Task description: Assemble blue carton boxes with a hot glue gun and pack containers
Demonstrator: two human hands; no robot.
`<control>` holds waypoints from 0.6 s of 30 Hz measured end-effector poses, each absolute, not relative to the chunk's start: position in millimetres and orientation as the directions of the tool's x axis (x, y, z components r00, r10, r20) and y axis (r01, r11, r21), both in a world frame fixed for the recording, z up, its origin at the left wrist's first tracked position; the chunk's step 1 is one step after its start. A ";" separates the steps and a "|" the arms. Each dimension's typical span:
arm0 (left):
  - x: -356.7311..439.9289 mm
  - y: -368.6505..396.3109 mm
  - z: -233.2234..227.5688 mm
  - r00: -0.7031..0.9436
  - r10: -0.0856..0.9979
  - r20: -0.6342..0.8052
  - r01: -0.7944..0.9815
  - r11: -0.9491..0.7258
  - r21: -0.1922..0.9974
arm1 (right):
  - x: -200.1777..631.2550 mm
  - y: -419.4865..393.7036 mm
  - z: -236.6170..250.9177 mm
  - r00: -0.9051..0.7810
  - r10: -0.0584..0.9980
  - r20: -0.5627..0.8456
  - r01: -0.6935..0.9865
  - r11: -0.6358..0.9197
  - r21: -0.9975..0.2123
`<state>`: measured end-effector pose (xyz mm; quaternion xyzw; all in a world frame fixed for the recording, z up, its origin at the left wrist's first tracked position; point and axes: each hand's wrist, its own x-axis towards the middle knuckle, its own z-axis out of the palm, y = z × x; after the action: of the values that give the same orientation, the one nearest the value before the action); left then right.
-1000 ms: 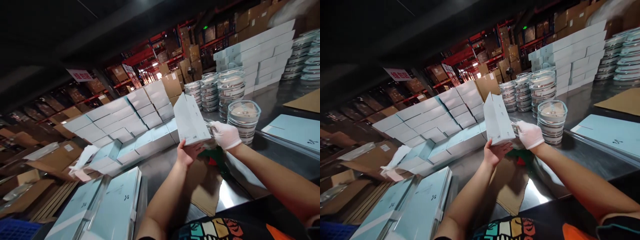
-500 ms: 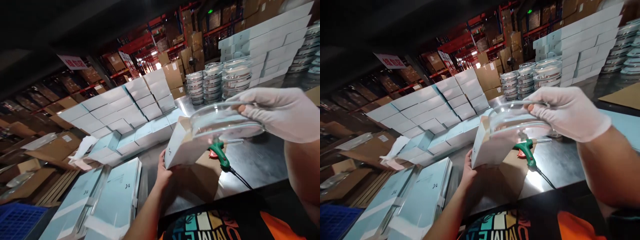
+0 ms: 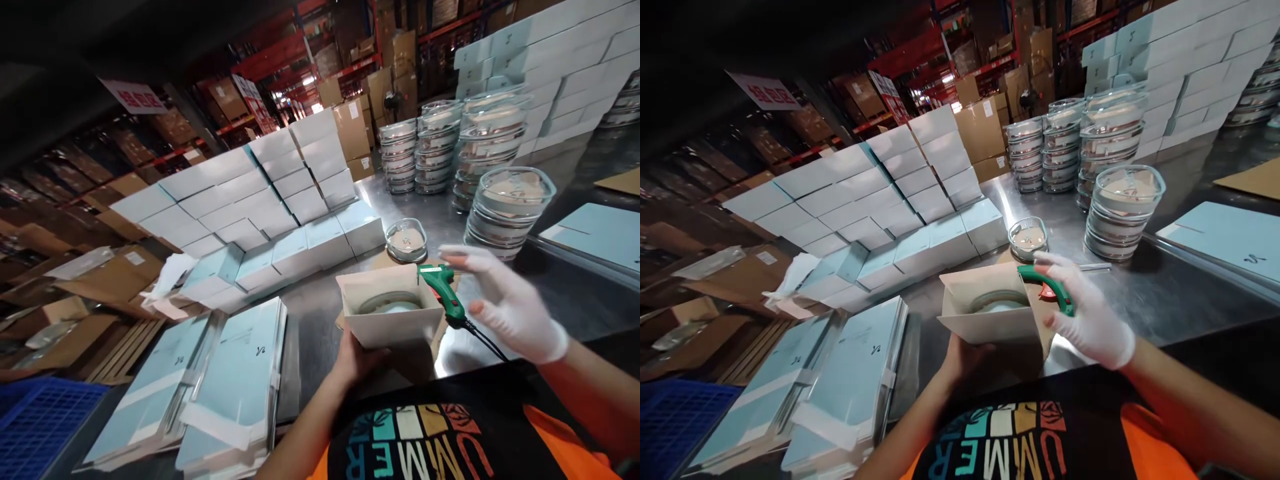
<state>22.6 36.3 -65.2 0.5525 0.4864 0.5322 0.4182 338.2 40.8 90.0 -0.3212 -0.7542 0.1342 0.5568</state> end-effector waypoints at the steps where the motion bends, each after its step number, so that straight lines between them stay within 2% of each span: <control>1: 22.7 34.7 -59.1 -0.086 0.971 0.224 0.095 -0.216 0.972 | 332.5 38.3 71.9 -0.207 0.663 0.719 0.311 0.741 -0.595; 3: 24.2 33.0 -40.9 -0.123 0.924 0.362 0.132 -0.346 0.929 | 315.7 35.0 42.8 -0.258 0.704 0.662 0.267 0.710 -0.651; 5: 28.1 33.1 -20.3 -0.051 0.860 0.507 0.162 -0.494 0.854 | 295.8 35.1 27.5 -0.265 0.750 0.607 0.217 0.659 -0.720; 7: 33.9 33.2 -5.7 0.007 0.812 0.583 0.188 -0.574 0.797 | 276.0 39.3 23.8 -0.207 0.823 0.529 0.173 0.563 -0.808; 10: 41.4 31.7 -4.2 -0.165 0.786 0.596 0.128 -0.582 0.803 | 252.0 49.4 26.9 0.017 0.894 0.447 0.179 0.437 -0.881; 12: 41.3 31.6 -12.6 -0.239 0.782 0.576 0.090 -0.573 0.815 | 244.8 55.2 29.5 0.146 0.873 0.466 0.216 0.432 -0.876; 13: 39.5 32.2 -17.1 -0.220 0.791 0.571 0.108 -0.562 0.820 | 245.2 57.8 31.3 0.167 0.858 0.486 0.229 0.446 -0.865; 16: 31.1 36.2 -22.7 -0.119 0.842 0.526 0.217 -0.494 0.842 | 265.0 67.7 39.1 0.043 0.855 0.517 0.313 0.480 -0.819; 18: 26.7 38.8 -17.6 -0.173 0.844 0.508 0.228 -0.467 0.854 | 289.7 78.4 43.1 -0.060 0.880 0.472 0.513 0.433 -0.741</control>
<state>26.7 38.8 -17.6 0.5929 0.4520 0.6181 0.2492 289.7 78.4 43.1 -0.4962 -0.7018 0.1938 0.4730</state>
